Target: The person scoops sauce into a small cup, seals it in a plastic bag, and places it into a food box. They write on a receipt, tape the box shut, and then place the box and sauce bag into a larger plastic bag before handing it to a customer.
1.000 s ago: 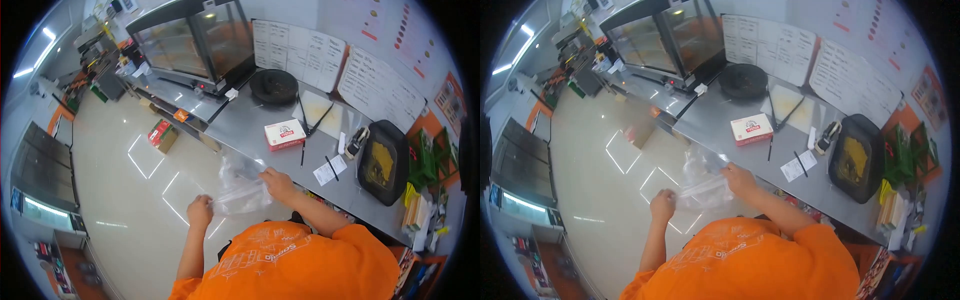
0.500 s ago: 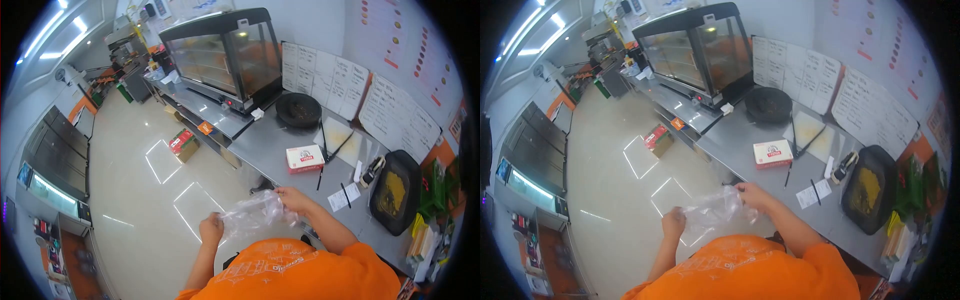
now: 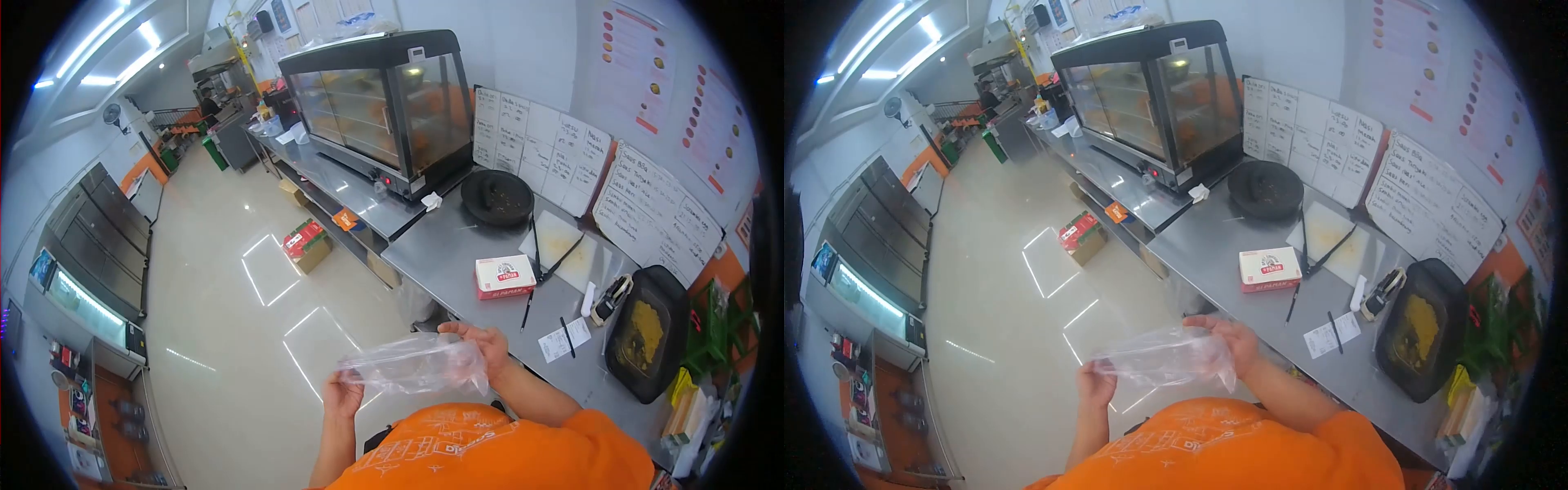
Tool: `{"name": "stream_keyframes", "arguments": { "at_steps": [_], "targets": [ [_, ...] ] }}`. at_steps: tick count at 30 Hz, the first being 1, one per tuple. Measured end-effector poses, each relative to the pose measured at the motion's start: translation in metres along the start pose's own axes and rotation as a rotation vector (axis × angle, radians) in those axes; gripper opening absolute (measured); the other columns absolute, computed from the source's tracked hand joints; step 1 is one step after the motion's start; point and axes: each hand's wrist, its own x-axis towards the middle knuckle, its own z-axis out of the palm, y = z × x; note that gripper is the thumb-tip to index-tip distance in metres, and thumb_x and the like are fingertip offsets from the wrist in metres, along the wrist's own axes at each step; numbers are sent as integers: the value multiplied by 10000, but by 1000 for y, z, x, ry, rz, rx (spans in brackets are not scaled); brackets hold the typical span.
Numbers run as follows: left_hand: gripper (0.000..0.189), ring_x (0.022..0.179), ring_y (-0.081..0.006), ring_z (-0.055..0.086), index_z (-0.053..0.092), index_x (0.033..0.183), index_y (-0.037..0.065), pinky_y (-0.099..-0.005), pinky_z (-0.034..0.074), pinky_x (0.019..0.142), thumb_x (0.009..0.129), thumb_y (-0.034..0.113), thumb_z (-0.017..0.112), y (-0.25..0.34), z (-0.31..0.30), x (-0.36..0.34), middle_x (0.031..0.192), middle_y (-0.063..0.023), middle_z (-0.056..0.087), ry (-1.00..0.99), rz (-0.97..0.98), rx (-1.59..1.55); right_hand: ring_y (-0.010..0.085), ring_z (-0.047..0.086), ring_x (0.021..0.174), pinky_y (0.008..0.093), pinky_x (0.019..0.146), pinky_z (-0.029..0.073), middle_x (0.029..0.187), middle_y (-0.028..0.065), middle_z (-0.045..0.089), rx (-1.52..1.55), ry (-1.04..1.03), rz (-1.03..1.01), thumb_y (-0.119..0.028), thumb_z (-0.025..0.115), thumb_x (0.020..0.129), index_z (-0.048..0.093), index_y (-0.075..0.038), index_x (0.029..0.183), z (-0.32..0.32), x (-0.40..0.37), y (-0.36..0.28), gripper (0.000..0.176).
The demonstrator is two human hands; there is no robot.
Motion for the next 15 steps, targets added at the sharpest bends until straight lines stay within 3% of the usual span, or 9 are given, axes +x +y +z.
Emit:
{"name": "stream_keyframes", "arguments": {
  "at_steps": [2, 3, 4, 5, 6, 8, 12, 14, 15],
  "targets": [
    [315, 712, -159, 614, 594, 1132, -4, -280, 521, 624, 826, 73, 595, 14, -4, 2, 897, -54, 637, -63, 42, 73, 208, 636, 933, 348, 823, 525, 1025, 92, 618, -699, -167, -50, -51, 636, 806, 523, -85, 1254, 0, -3, -2, 464],
    [320, 679, -138, 597, 591, 1126, 13, -279, 507, 587, 813, 78, 617, 21, -7, 1, 878, -39, 622, -127, 82, 147, 208, 636, 933, 348, 823, 525, 1025, 92, 618, -702, -184, -36, -51, 636, 806, 523, -85, 1254, 3, -2, 1, 464],
    [320, 679, -138, 597, 591, 1126, 13, -279, 507, 587, 813, 78, 617, 19, 6, -6, 878, -39, 622, -129, 105, 141, 201, 625, 874, 343, 797, 521, 967, 90, 614, -1239, -11, -150, -17, 676, 772, 489, -83, 1272, 18, -7, 3, 538],
    [305, 640, -122, 570, 601, 1116, 37, -282, 493, 552, 820, 98, 636, 12, 34, -19, 850, -31, 610, -15, 96, 613, 194, 614, 815, 337, 771, 516, 909, 88, 611, -1766, 179, -287, 17, 716, 739, 456, -81, 1290, 27, -6, 6, 617],
    [290, 600, -106, 543, 611, 1107, 60, -285, 479, 517, 826, 117, 655, 4, 62, -32, 822, -22, 598, 113, 79, 1084, 194, 614, 815, 337, 771, 516, 909, 88, 611, -1770, 158, -294, 17, 716, 739, 456, -81, 1290, 11, -1, 8, 617],
    [261, 625, -127, 600, 624, 1126, 103, -284, 490, 517, 882, 182, 673, -17, 105, -58, 861, -54, 611, -205, -34, 1642, 174, 563, 861, 326, 805, 485, 941, 63, 572, -1598, 206, -610, -96, 768, 788, 412, -71, 1333, -44, 10, 13, 651],
    [292, 675, -217, 674, 599, 1184, 42, -305, 540, 572, 990, 254, 552, -42, 78, -45, 985, -109, 646, -254, -236, 1734, 169, 542, 994, 322, 872, 466, 1096, 90, 561, -1410, 232, -407, -182, 821, 778, 398, -66, 1345, -54, 11, 18, 718],
    [406, 886, -300, 707, 561, 1308, 98, -396, 588, 677, 1004, 367, 546, -48, 49, -30, 1151, -195, 623, 104, -316, 1037, 293, 550, 1162, 392, 996, 439, 1249, 188, 550, -1460, 561, -44, -308, 858, 734, 320, -84, 1440, -34, 4, 20, 916],
    [406, 886, -300, 707, 561, 1308, 98, -396, 588, 677, 1004, 367, 546, -51, 43, -28, 1151, -195, 623, 92, -311, 1031, 293, 550, 1162, 392, 996, 439, 1249, 188, 550, -1472, 563, -53, -308, 858, 734, 320, -84, 1440, -28, -2, 19, 916]
  ]
}}
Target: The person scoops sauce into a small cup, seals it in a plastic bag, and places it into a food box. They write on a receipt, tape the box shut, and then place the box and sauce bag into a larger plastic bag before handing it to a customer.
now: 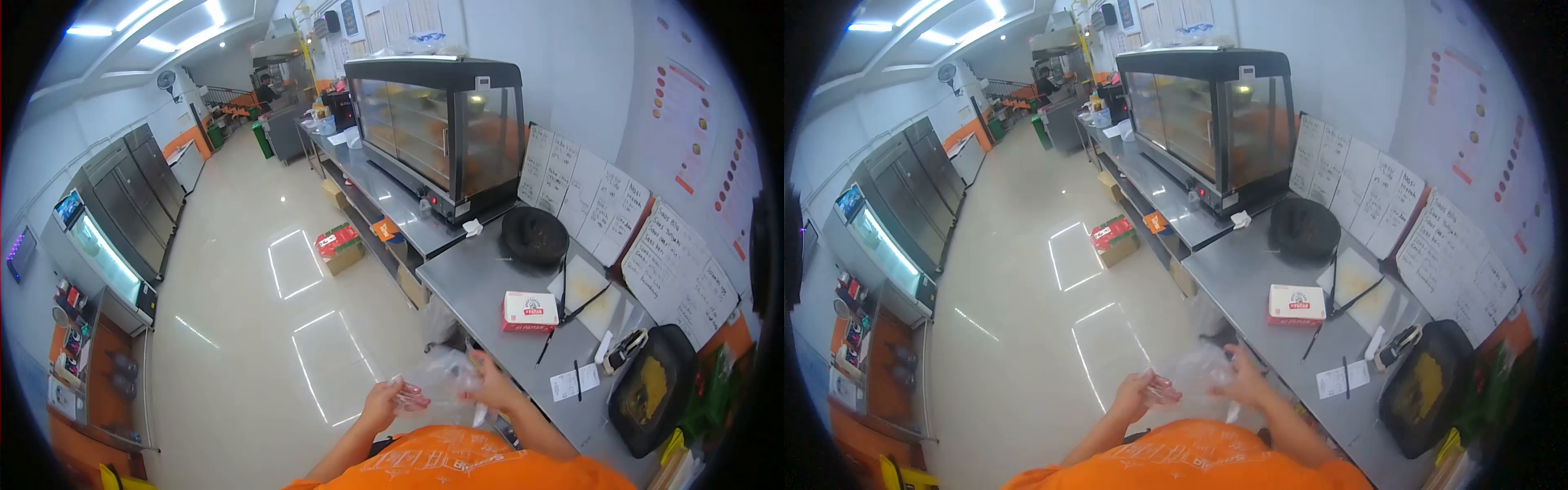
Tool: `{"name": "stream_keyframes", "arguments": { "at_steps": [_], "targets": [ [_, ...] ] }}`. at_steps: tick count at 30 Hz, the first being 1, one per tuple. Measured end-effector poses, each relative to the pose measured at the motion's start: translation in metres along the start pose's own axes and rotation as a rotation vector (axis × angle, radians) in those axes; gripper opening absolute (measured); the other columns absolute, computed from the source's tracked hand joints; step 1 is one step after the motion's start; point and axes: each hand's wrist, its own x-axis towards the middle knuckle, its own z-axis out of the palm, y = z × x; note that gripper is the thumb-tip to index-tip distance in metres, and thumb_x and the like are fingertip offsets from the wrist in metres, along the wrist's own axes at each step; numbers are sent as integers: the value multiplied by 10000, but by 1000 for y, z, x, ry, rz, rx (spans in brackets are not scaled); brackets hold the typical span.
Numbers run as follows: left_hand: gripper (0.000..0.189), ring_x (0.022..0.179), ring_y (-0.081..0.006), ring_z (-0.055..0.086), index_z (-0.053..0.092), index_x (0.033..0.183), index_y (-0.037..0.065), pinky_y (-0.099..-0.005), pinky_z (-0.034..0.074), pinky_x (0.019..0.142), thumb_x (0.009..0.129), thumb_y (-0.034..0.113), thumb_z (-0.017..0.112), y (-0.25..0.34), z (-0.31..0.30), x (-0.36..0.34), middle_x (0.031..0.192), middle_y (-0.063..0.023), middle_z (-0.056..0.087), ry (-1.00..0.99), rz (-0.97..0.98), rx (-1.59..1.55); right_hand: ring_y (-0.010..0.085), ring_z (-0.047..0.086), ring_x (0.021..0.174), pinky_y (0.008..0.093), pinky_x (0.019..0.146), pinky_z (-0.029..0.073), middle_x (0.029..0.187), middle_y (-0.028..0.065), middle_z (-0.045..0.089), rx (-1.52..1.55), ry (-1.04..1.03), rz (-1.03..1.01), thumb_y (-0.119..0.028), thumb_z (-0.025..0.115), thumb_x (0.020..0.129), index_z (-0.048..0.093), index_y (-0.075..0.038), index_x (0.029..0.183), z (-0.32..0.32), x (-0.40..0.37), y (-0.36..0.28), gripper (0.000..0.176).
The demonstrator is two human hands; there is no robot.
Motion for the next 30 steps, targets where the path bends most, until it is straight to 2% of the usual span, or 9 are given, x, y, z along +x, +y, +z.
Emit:
{"name": "stream_keyframes", "arguments": {
  "at_steps": [2, 5, 12, 14, 18, 20, 23, 28, 30],
  "targets": [
    [500, 1033, -366, 666, 500, 1381, 68, -485, 577, 816, 1020, 414, 470, 4, 9, -4, 1160, -228, 621, -130, 41, -409, 277, 473, 1293, 382, 1066, 401, 1424, 199, 437, 238, -392, -276, -219, 898, 688, 198, -56, 1508, 1, -12, 1, 1091],
    [623, 1106, -428, 619, 474, 1409, 62, -580, 497, 951, 966, 498, 518, 14, 23, -16, 1086, -202, 630, -114, 52, -538, 285, 412, 1369, 406, 1131, 337, 1485, 198, 386, -183, -238, -329, -245, 913, 665, 110, -63, 1542, 16, -13, 18, 1204],
    [662, 1173, -496, 549, 509, 1405, 128, -579, 393, 1039, 949, 605, 461, -14, -26, 3, 1061, -177, 669, -375, 165, -686, 167, 639, 845, 313, 746, 543, 1043, 105, 653, 545, -2, 176, -18, 658, 854, 546, 21, 1209, 33, 29, 97, 375],
    [611, 1130, -338, 623, 603, 1258, 95, -665, 289, 1106, 959, 608, 456, -20, -44, 15, 914, -94, 685, -602, 308, -1052, 158, 635, 814, 305, 716, 530, 979, 91, 658, 621, 57, 191, -8, 638, 856, 575, 16, 1182, 24, 22, 78, 333],
    [607, 992, -283, 645, 668, 1163, 54, -605, 343, 1101, 950, 598, 504, -9, -44, 9, 986, -108, 703, -772, 432, -1010, 155, 633, 783, 284, 654, 514, 912, 76, 663, 741, -35, 198, -6, 612, 871, 620, -9, 1145, 10, 22, 77, 274],
    [443, 863, -214, 654, 670, 1073, 38, -581, 414, 1055, 942, 459, 623, -3, -57, 9, 924, -56, 704, -607, 49, -329, 159, 633, 775, 291, 641, 524, 917, 75, 663, 718, -27, 204, -8, 609, 872, 617, -9, 1153, 7, 17, 64, 281],
    [256, 919, -248, 664, 633, 1086, 39, -572, 431, 1043, 933, 237, 681, 14, -24, -13, 925, -59, 673, -469, -17, -254, 165, 632, 756, 306, 616, 538, 915, 78, 662, 789, -18, 239, -9, 612, 868, 615, -10, 1132, 0, 0, 19, 264],
    [220, 900, -288, 679, 612, 1068, 80, -545, 443, 1031, 850, 51, 603, 10, -13, -19, 857, -57, 642, -531, 170, -602, 158, 627, 714, 312, 590, 533, 856, 76, 655, 1020, -43, 206, 20, 647, 827, 603, -14, 1018, -3, -1, 11, 198],
    [273, 893, -300, 682, 606, 1044, 99, -526, 466, 998, 803, -20, 558, 14, -10, -19, 826, -60, 632, -496, 254, -869, 117, 601, 621, 274, 513, 477, 742, 43, 618, 689, -57, 68, 62, 645, 798, 596, -36, 948, -1, -4, 23, 186]
  ]
}}
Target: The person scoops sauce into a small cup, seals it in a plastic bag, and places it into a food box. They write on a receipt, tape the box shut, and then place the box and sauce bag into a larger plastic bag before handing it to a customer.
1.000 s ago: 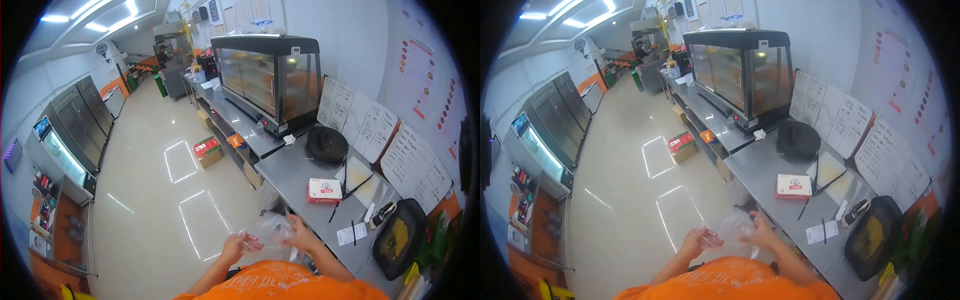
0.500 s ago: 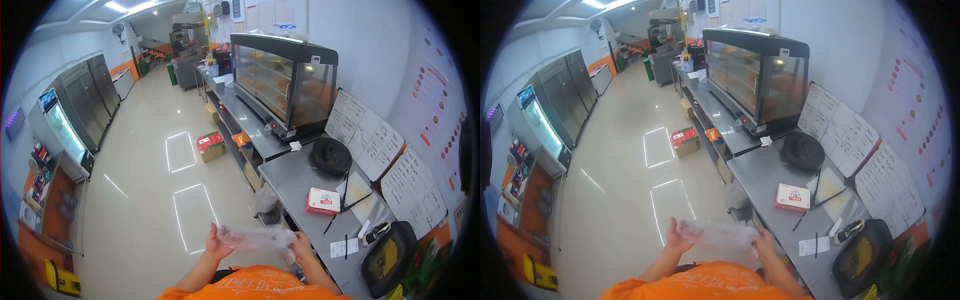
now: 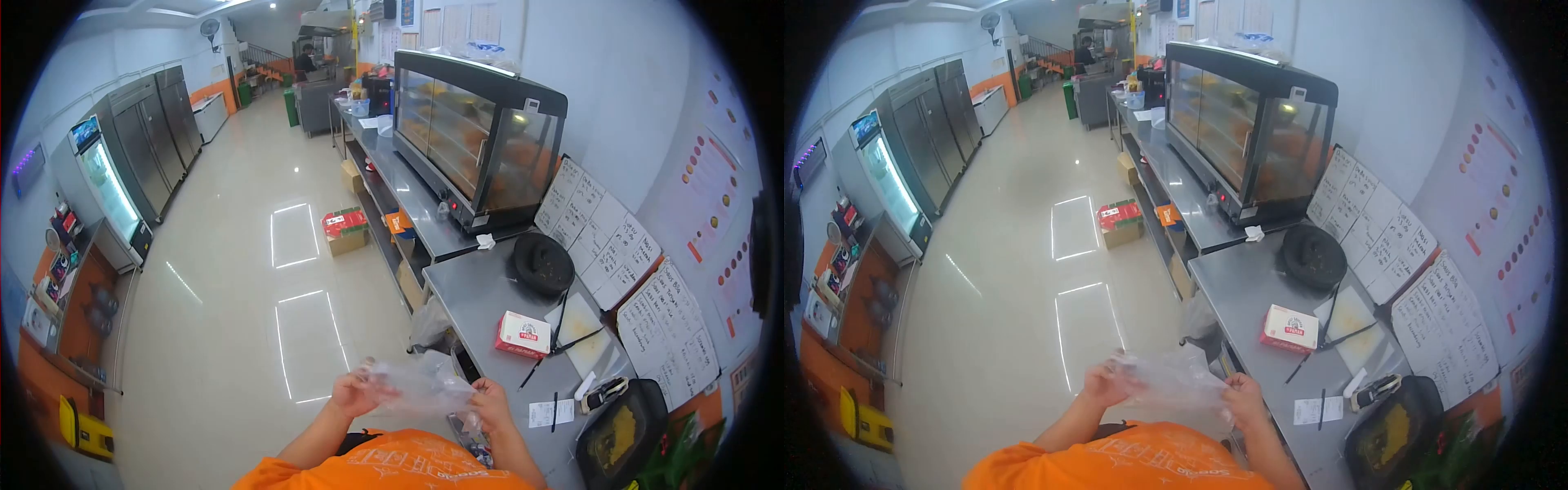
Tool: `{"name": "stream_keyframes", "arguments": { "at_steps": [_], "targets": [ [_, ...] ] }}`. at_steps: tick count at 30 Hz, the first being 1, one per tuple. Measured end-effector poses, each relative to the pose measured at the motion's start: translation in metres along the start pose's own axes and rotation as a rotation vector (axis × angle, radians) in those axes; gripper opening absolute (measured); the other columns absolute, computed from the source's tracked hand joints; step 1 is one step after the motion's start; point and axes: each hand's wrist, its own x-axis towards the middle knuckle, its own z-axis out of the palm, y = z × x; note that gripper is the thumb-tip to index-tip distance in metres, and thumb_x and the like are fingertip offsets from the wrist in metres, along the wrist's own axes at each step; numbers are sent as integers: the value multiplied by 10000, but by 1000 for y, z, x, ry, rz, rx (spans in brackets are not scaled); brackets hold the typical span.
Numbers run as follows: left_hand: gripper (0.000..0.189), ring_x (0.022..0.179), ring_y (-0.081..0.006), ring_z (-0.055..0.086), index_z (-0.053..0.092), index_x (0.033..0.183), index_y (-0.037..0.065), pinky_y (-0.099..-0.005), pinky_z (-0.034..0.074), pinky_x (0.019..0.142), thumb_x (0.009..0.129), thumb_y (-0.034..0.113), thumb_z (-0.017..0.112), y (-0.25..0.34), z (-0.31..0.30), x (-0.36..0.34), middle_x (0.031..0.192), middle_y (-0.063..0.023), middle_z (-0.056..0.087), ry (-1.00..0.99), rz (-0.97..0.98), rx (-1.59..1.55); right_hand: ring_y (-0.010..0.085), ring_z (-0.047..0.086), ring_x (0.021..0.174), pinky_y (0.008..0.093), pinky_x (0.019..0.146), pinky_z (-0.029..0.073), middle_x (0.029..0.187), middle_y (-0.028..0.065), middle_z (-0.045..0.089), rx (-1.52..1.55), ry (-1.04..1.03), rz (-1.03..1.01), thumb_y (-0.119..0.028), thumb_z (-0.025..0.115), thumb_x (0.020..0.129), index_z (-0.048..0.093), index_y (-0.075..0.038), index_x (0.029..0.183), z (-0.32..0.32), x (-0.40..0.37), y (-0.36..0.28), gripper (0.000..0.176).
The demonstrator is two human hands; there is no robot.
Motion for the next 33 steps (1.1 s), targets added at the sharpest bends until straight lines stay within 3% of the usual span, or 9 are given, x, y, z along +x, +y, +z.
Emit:
{"name": "stream_keyframes", "arguments": {
  "at_steps": [8, 10, 12, 15, 18, 21, 25, 28, 33],
  "targets": [
    [320, 722, -237, 674, 503, 999, 94, -309, 477, 488, 742, -88, 443, 51, -57, -5, 839, -85, 641, 63, 476, 394, 98, 572, 595, 253, 514, 419, 711, 32, 605, -328, 309, -151, -5, 707, 779, 568, -50, 1016, -20, -6, -11, 278],
    [356, 761, -241, 683, 460, 1074, 97, -326, 508, 524, 773, -92, 464, 42, -27, -5, 915, -103, 643, 232, 352, 718, 146, 622, 658, 287, 563, 475, 753, 62, 622, -449, 339, -102, -54, 739, 775, 571, -43, 1103, -16, -12, -16, 368],
    [403, 800, -244, 693, 418, 1149, 99, -343, 539, 561, 803, -96, 485, 23, 2, -1, 992, -121, 646, 406, 215, 1029, 293, 665, 900, 378, 766, 532, 931, 157, 652, -1504, 306, -624, -153, 784, 760, 502, -60, 1327, 7, -28, -35, 640],
    [590, 933, -261, 686, 285, 1283, 107, -364, 578, 709, 827, -79, 610, -11, 17, 9, 1157, -140, 600, 147, -124, 864, 372, 544, 1200, 452, 1021, 452, 1273, 216, 578, -1145, -98, -489, -303, 785, 797, 528, -64, 1355, 25, -17, -19, 659],
    [716, 981, -241, 646, 272, 1275, 142, -335, 551, 744, 782, -88, 738, -30, 14, 12, 1164, -143, 576, -276, -193, 748, 359, 588, 1178, 437, 982, 477, 1234, 216, 628, -1061, -365, -403, -296, 775, 799, 575, -78, 1319, -5, 42, 69, 599],
    [751, 1031, -232, 633, 252, 1283, 128, -353, 540, 795, 764, -96, 746, 0, 56, 3, 1142, -129, 572, -170, -300, 899, 369, 642, 1100, 440, 936, 496, 1138, 218, 682, -930, -531, -27, -196, 688, 842, 618, -68, 1275, -23, 61, 108, 457],
    [314, 908, -310, 667, 558, 1027, 52, -420, 531, 727, 757, -77, 654, 78, -70, -12, 996, -159, 639, 438, 99, 2345, 339, 689, 945, 344, 857, 515, 980, 190, 715, -1038, 13, -394, -8, 504, 866, 672, -21, 1143, -38, 53, 62, 324],
    [142, 892, -351, 648, 615, 880, 30, -443, 517, 742, 768, -55, 596, 92, -54, -4, 965, -174, 660, 788, 85, 2358, 354, 675, 997, 396, 913, 511, 1093, 218, 690, -1210, -14, -510, 48, 451, 839, 651, -41, 1221, -1, 49, 4, 441],
    [89, 716, -284, 665, 571, 863, 16, -355, 530, 624, 799, -31, 609, 66, 86, 4, 767, -145, 674, 856, 1206, 1622, 393, 667, 928, 441, 874, 528, 1119, 200, 668, -1088, 322, -1128, 43, 500, 804, 636, -45, 1242, 64, -5, -95, 467]
  ]
}}
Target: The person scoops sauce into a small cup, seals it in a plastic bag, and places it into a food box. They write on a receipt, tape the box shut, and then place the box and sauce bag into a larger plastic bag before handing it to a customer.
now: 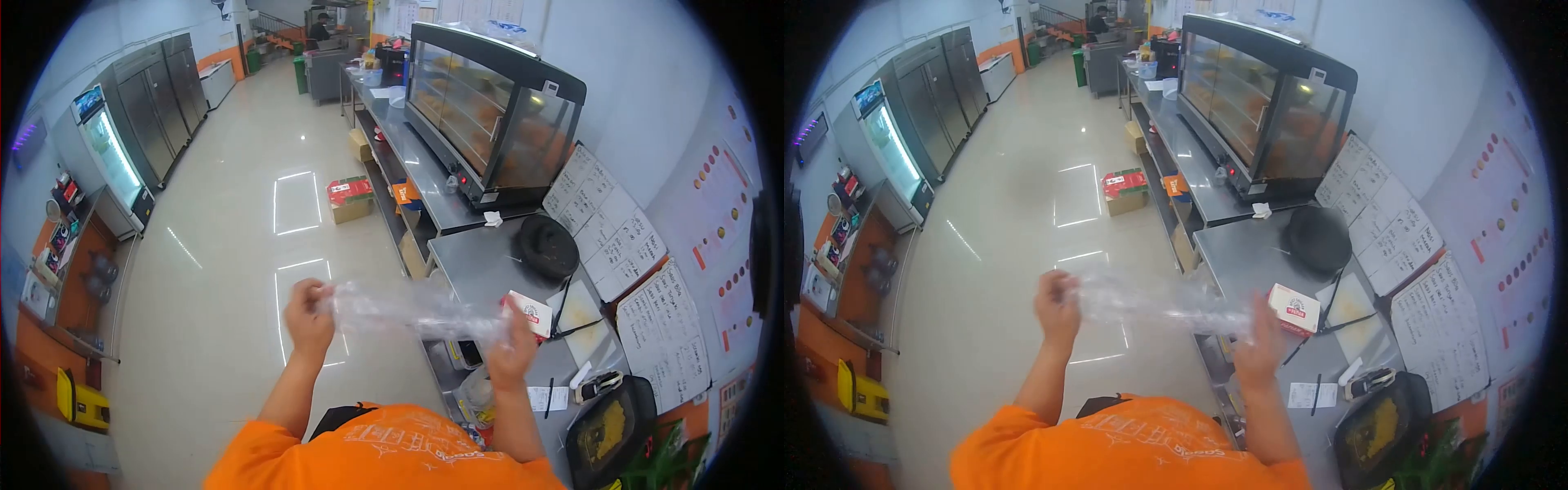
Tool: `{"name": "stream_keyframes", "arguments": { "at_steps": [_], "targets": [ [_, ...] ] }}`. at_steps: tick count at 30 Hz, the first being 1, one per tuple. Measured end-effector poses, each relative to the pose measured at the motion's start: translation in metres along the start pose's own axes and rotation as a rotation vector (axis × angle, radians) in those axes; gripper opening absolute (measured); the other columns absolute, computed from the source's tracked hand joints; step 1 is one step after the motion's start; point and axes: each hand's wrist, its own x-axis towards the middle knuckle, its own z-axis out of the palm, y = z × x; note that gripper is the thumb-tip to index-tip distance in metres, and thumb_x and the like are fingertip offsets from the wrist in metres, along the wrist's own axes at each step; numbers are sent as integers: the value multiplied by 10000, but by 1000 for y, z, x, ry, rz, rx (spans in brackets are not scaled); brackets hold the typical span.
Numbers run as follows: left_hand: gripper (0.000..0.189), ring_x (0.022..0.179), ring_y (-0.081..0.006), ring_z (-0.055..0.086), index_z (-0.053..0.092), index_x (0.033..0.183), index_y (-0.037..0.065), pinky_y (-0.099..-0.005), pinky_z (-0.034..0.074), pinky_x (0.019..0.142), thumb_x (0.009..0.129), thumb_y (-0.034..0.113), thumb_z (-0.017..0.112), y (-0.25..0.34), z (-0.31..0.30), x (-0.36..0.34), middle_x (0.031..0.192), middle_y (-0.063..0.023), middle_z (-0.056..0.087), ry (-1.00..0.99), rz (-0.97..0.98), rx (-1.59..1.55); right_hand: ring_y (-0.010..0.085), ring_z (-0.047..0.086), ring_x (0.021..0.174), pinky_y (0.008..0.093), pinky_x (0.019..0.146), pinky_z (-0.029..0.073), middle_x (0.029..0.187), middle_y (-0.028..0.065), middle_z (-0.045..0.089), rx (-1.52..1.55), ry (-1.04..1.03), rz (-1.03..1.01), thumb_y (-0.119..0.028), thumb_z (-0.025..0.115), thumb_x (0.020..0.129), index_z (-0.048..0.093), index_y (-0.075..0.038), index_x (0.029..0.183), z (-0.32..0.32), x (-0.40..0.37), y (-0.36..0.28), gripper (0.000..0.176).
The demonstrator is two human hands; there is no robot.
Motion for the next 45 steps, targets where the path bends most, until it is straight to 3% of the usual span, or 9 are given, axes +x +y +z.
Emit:
{"name": "stream_keyframes", "arguments": {
  "at_steps": [2, 3, 8, 15, 18, 22, 34, 36, 45],
  "targets": [
    [111, 770, -255, 681, 593, 961, -14, -331, 543, 669, 857, 19, 613, -185, -1, -50, 824, -146, 692, 106, 252, 10, 379, 655, 974, 439, 893, 516, 1116, 189, 675, 292, 483, -52, 40, 533, 771, 632, -17, 1229, -26, -7, -27, 472],
    [145, 797, -240, 689, 605, 1010, -29, -320, 550, 692, 886, 45, 614, -271, -2, -73, 852, -146, 702, 161, 375, 25, 357, 660, 980, 426, 857, 529, 1085, 178, 683, 262, 109, 5, 24, 541, 765, 650, -13, 1143, -27, -33, -4, 396],
    [269, 1049, -281, 663, 637, 1163, 5, -459, 534, 851, 898, 43, 610, -234, -36, -120, 1264, -111, 656, -915, -546, 215, 293, 650, 745, 399, 641, 515, 825, 138, 657, 57, -711, 45, -119, 650, 778, 644, -62, 924, 91, -207, 133, 157],
    [298, 774, -163, 639, 608, 1120, 17, -318, 537, 723, 912, 230, 582, -89, -32, -122, 849, -52, 664, -593, -1686, -746, 274, 570, 628, 387, 591, 462, 700, 121, 596, 31, -722, 606, -390, 807, 752, 569, -45, 849, 52, -153, 64, 431],
    [309, 698, -113, 572, 576, 1075, 58, -285, 497, 637, 829, 189, 711, -104, -21, -106, 757, 12, 553, -1275, -1466, -1767, 223, 621, 684, 370, 606, 479, 708, 87, 607, -163, -457, 500, -297, 805, 784, 585, -40, 897, 68, -158, 88, 357],
    [505, 703, -78, 550, 555, 1076, 77, -261, 454, 599, 672, 124, 854, -103, -26, -72, 806, 38, 549, -1457, -1037, -987, 186, 653, 817, 342, 697, 519, 856, 63, 672, 426, -455, 913, -124, 768, 802, 633, -47, 1053, 81, -152, 110, 295],
    [604, 802, -97, 604, 567, 1121, 46, -234, 482, 600, 597, -114, 820, -123, -42, -70, 918, 17, 572, -1176, -951, -827, 194, 622, 1062, 328, 945, 484, 1119, 80, 694, 1309, -1099, 1197, -76, 718, 871, 655, -34, 1217, 116, -111, 63, 354],
    [582, 909, -138, 611, 627, 1124, 48, -299, 527, 757, 598, -159, 769, -166, -44, -73, 1035, -22, 636, -834, -643, 311, 198, 652, 983, 328, 911, 505, 1087, 91, 706, 1409, -951, 1415, -52, 699, 880, 633, -17, 1239, 98, -107, 69, 366],
    [487, 950, -224, 618, 593, 1243, 41, -297, 494, 762, 768, 95, 686, -135, -8, -75, 1128, -96, 647, -684, -1280, -1084, 238, 666, 972, 383, 908, 537, 1149, 144, 662, 1813, -374, 924, -138, 716, 821, 420, -96, 1465, -2, -32, 87, 710]
  ]
}}
